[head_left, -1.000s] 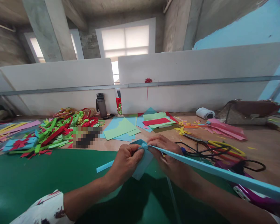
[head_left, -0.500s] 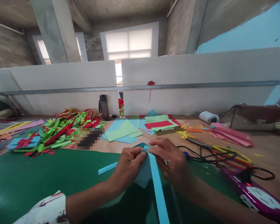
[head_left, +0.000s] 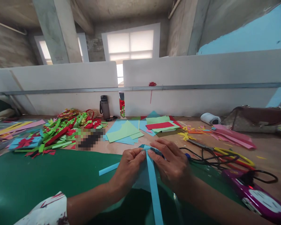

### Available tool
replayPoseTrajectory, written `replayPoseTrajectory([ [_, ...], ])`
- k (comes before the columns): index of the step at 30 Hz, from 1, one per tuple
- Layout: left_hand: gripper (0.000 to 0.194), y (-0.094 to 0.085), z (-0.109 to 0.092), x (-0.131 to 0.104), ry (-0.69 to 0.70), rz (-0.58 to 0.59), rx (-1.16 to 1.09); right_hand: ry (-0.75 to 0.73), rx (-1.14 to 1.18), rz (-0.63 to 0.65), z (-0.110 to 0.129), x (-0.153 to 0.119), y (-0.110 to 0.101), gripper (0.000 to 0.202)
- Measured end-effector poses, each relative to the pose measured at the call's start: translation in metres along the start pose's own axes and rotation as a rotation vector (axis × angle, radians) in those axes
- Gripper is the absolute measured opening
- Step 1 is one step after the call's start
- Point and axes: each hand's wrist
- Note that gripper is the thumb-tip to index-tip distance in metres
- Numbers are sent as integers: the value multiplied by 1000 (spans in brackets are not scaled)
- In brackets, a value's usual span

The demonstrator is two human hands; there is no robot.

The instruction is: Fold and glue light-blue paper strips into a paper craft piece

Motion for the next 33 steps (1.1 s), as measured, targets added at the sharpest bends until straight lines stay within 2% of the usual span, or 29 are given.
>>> replayPoseTrajectory([
  [4, 30, -2, 7, 1, 11, 18, -60, 1, -52, -12, 1, 0, 0, 20],
  [8, 28, -2, 11, 1, 31, 36, -132, -1, -93, 32, 1, -1, 0, 20],
  [12, 27, 0, 8, 0, 11, 55, -191, -2, -122, 46, 2, -5, 1, 22],
  [16, 29, 2, 5, 0, 12, 18, -193, 13, -153, 58, 6, -8, 2, 27],
  [23, 25, 0, 7, 0, 20, 30, -263, -13, -190, 69, 11, -14, 3, 30],
  [28, 21, -2, 8, 1, 35, -2, -263, 8, -191, 77, 12, -15, 5, 33],
  [33, 22, -5, 7, 4, 49, -87, -169, 20, -163, 95, 13, -16, 6, 35],
])
Point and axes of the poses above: each hand's wrist, its own x-axis towards the middle knuckle, its own y-axis out of the palm, z = x × y
